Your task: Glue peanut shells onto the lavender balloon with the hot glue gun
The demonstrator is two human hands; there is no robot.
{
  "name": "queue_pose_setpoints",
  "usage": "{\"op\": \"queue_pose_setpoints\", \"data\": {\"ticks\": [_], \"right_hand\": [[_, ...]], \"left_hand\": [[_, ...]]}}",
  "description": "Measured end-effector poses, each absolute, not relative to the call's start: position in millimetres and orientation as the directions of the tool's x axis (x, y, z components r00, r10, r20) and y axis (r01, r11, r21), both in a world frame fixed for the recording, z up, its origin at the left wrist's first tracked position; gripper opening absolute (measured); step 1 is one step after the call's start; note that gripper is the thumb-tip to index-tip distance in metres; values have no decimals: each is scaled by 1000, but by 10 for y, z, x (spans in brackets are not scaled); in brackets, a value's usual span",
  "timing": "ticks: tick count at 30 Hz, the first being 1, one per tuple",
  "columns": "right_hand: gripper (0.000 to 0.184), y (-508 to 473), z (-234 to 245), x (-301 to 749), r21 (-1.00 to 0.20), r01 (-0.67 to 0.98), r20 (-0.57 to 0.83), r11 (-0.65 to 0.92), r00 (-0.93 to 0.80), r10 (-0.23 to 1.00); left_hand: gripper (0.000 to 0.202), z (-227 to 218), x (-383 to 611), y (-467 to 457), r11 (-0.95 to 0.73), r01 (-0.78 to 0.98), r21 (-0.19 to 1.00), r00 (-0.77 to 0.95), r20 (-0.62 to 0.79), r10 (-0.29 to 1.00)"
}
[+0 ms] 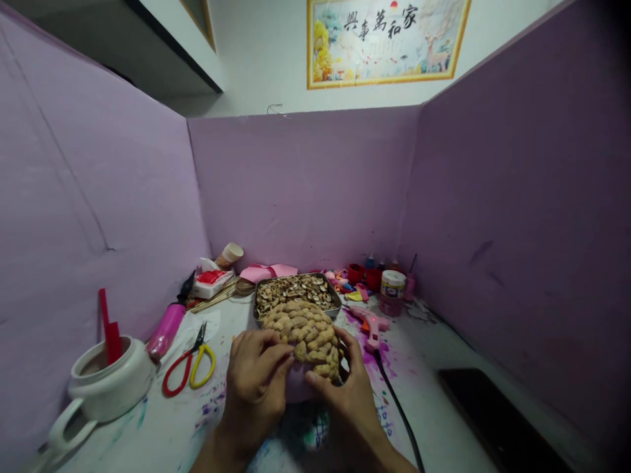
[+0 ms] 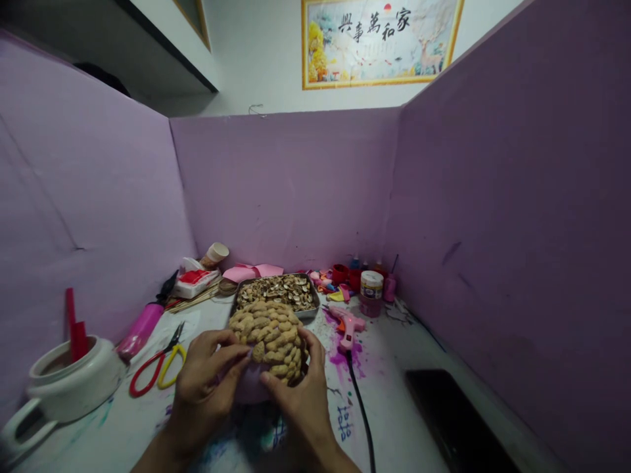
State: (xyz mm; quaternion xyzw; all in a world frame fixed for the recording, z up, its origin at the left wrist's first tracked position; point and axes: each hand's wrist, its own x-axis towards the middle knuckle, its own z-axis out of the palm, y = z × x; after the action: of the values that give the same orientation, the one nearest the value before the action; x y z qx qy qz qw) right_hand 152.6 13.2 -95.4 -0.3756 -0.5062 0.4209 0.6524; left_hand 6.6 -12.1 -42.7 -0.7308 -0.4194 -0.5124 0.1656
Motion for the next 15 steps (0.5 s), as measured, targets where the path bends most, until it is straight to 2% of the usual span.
{"op": "queue_pose_setpoints", "data": {"ticks": [9, 12, 15], "right_hand": [[72, 111, -943, 1513, -931, -138, 325, 338, 112, 939], [72, 111, -917, 1520, -928, -176, 314, 329, 109, 943], [76, 128, -909, 1542, -926, -245, 275, 286, 79, 958]], "left_hand": [[15, -421, 72, -128, -540, 841, 41, 202, 901, 384], [15, -428, 80, -136, -531, 844, 74, 177, 896, 408], [16, -434, 43, -141, -559, 812, 171, 100, 901, 422]]}}
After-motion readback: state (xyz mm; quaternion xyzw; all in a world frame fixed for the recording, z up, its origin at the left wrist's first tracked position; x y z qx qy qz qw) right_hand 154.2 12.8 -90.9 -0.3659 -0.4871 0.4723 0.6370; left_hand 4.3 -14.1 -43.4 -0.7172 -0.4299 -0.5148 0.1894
